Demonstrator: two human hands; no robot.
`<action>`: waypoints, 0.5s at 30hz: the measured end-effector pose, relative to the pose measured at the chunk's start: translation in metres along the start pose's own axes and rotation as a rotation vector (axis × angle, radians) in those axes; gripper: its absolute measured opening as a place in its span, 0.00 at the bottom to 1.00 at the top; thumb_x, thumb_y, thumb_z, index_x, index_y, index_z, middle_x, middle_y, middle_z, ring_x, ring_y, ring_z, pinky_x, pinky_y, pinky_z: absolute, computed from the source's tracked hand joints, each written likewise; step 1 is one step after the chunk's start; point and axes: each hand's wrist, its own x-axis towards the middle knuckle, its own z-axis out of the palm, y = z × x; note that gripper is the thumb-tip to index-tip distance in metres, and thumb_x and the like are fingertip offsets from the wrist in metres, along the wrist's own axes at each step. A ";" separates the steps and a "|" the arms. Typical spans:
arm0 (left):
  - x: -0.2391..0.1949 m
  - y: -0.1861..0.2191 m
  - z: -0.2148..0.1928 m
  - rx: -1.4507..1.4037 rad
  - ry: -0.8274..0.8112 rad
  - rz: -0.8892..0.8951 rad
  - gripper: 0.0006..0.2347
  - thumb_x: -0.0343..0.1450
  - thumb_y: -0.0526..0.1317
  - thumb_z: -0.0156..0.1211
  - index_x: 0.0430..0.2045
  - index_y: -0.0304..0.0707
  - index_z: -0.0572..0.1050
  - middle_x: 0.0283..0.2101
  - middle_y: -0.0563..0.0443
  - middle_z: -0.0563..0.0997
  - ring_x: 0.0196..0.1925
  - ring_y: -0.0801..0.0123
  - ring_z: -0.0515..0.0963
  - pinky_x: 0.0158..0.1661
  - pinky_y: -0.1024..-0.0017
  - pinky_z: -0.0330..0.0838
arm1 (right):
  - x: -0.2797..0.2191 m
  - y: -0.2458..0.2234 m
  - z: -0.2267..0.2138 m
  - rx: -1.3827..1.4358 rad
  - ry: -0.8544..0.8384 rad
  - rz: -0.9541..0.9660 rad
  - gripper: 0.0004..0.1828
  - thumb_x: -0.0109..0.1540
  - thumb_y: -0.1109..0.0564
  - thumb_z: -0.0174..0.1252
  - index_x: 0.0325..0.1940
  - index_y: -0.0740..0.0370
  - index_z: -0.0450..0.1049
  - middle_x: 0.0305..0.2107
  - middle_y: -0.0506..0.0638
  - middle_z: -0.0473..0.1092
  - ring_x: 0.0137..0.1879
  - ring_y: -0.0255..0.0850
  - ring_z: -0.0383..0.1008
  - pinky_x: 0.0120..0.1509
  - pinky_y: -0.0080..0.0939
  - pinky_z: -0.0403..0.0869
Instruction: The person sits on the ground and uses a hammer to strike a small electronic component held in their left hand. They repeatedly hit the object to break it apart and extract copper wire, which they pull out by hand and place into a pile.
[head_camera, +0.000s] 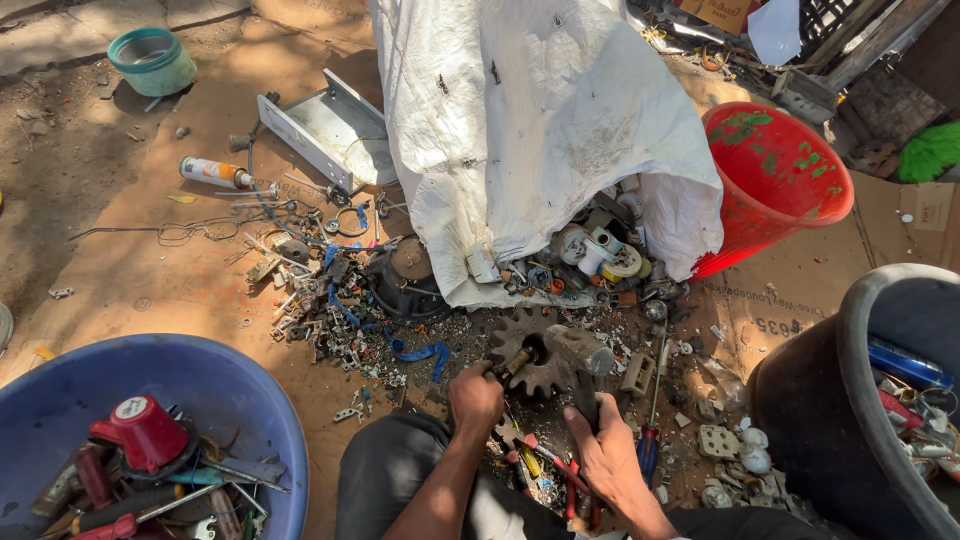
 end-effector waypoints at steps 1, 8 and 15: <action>0.000 0.001 -0.001 0.020 0.020 0.025 0.15 0.71 0.35 0.53 0.52 0.47 0.80 0.42 0.43 0.87 0.36 0.59 0.86 0.41 0.64 0.78 | 0.002 0.003 0.004 0.003 0.000 0.000 0.20 0.63 0.45 0.59 0.47 0.65 0.72 0.18 0.50 0.67 0.25 0.37 0.64 0.30 0.42 0.66; 0.012 -0.012 0.005 -0.030 0.118 0.096 0.12 0.70 0.38 0.57 0.45 0.42 0.83 0.45 0.43 0.85 0.46 0.55 0.85 0.52 0.62 0.75 | 0.000 0.011 0.014 -0.029 -0.031 0.117 0.19 0.64 0.45 0.59 0.49 0.63 0.74 0.19 0.49 0.67 0.27 0.37 0.65 0.32 0.41 0.67; 0.016 -0.011 0.007 -0.077 0.161 0.028 0.11 0.70 0.36 0.58 0.44 0.41 0.83 0.45 0.42 0.86 0.48 0.54 0.85 0.53 0.62 0.74 | 0.008 -0.006 0.009 -0.004 0.137 -0.193 0.20 0.63 0.48 0.57 0.52 0.65 0.69 0.20 0.49 0.72 0.25 0.37 0.70 0.30 0.44 0.71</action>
